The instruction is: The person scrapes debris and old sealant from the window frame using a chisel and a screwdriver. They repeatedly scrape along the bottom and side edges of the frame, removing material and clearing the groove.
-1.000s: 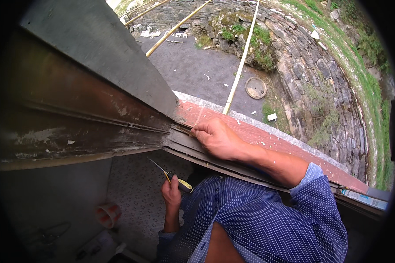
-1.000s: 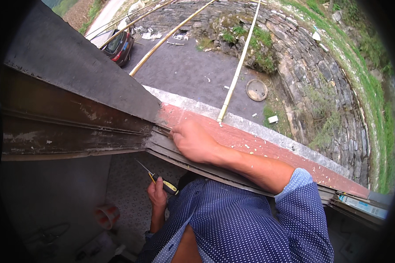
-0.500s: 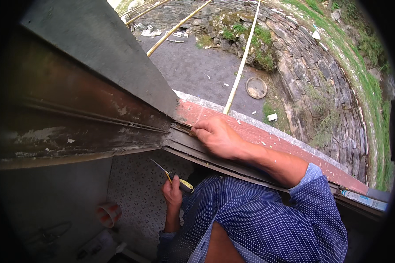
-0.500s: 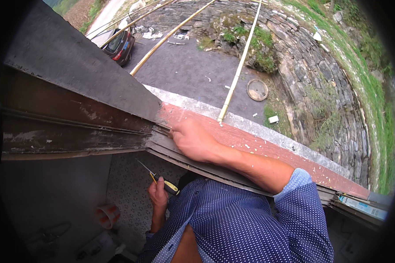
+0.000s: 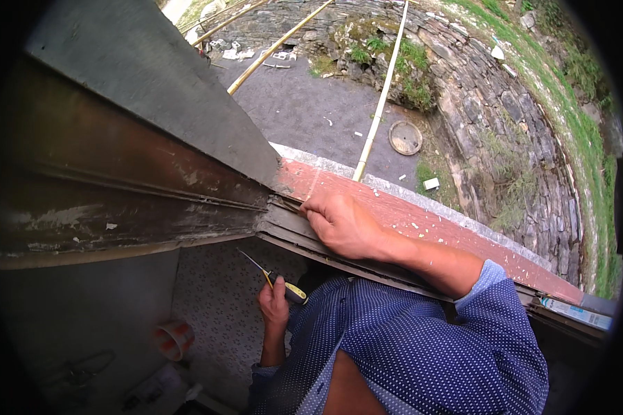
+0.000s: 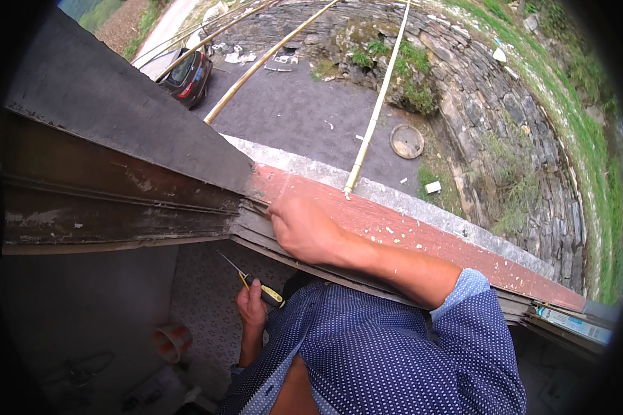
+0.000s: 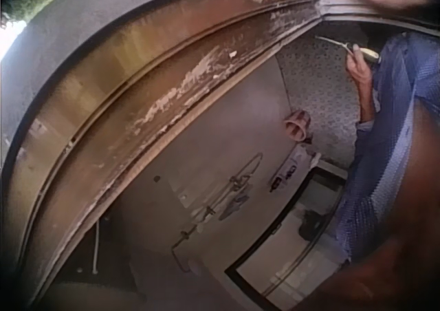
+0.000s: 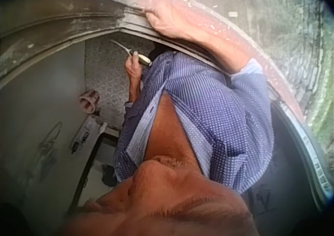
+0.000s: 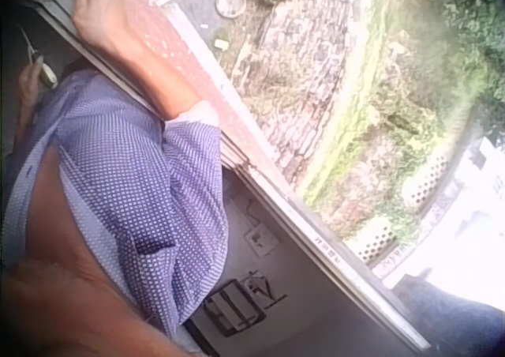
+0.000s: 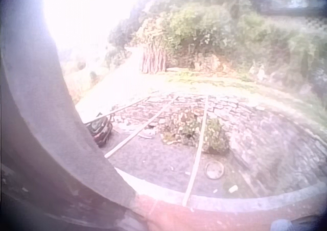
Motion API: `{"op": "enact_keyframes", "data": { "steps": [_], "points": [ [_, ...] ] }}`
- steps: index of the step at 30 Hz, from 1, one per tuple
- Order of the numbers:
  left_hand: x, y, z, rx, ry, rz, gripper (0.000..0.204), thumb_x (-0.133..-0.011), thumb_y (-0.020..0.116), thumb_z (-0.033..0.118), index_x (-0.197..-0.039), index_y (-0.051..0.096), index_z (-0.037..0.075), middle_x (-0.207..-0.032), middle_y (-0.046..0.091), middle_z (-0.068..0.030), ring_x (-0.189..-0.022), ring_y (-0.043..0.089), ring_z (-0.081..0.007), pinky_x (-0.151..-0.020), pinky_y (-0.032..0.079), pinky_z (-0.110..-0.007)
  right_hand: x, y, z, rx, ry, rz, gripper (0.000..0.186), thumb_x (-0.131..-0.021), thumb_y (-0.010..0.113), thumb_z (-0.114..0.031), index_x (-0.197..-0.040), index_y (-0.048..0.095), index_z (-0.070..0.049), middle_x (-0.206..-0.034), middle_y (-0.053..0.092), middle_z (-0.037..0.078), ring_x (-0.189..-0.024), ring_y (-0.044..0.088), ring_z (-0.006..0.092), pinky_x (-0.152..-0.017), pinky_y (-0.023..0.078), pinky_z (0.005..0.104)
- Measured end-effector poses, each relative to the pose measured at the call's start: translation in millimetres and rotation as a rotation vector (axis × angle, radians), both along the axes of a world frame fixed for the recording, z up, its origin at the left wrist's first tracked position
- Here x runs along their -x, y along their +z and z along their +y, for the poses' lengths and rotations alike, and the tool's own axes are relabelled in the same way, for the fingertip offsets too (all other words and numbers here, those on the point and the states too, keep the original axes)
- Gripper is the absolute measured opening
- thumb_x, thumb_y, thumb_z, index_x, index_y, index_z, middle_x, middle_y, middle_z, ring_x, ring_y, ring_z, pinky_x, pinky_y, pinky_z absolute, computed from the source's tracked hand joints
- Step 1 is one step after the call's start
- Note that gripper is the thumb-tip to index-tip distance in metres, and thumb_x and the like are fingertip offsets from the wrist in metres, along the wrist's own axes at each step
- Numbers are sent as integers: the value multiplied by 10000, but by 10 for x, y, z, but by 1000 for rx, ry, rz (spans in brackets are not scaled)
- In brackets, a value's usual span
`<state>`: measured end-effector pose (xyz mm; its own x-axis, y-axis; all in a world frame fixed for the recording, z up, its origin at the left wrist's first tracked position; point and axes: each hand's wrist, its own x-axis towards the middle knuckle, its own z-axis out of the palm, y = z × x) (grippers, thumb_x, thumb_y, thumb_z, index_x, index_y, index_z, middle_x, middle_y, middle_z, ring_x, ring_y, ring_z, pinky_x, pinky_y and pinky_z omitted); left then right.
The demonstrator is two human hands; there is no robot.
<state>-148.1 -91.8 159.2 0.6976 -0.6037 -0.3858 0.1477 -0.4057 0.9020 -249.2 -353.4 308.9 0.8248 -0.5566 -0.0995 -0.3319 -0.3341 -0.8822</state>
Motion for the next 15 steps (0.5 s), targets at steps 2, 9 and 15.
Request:
{"op": "enact_keyframes", "data": {
  "steps": [2,9,15],
  "points": [
    [-8,-29,11,6,-9,9,377,-987,555,308,-851,607,-39,-664,560,-27,-599,486,-105,-554,418,-294,15,-10,-4,-7,15,14,275,-908,490,-115,-1035,674,46,-896,677,264,-866,682,388,-783,533,436],
    [-8,-69,-6,-7,-16,-39,380,-977,572,311,-833,618,-38,-668,580,-33,-617,506,-115,-575,431,-309,43,-96,14,-2,22,-42,273,-925,492,-116,-1052,671,47,-901,687,253,-861,692,383,-781,544,417],
    [6,-48,-12,-44,-24,-29,362,-974,576,298,-857,632,-41,-678,604,-42,-626,525,-119,-591,447,-312,54,-89,46,-25,9,-78,274,-932,494,-117,-1065,675,39,-900,691,245,-838,700,359,-760,544,417]
  ]
}}
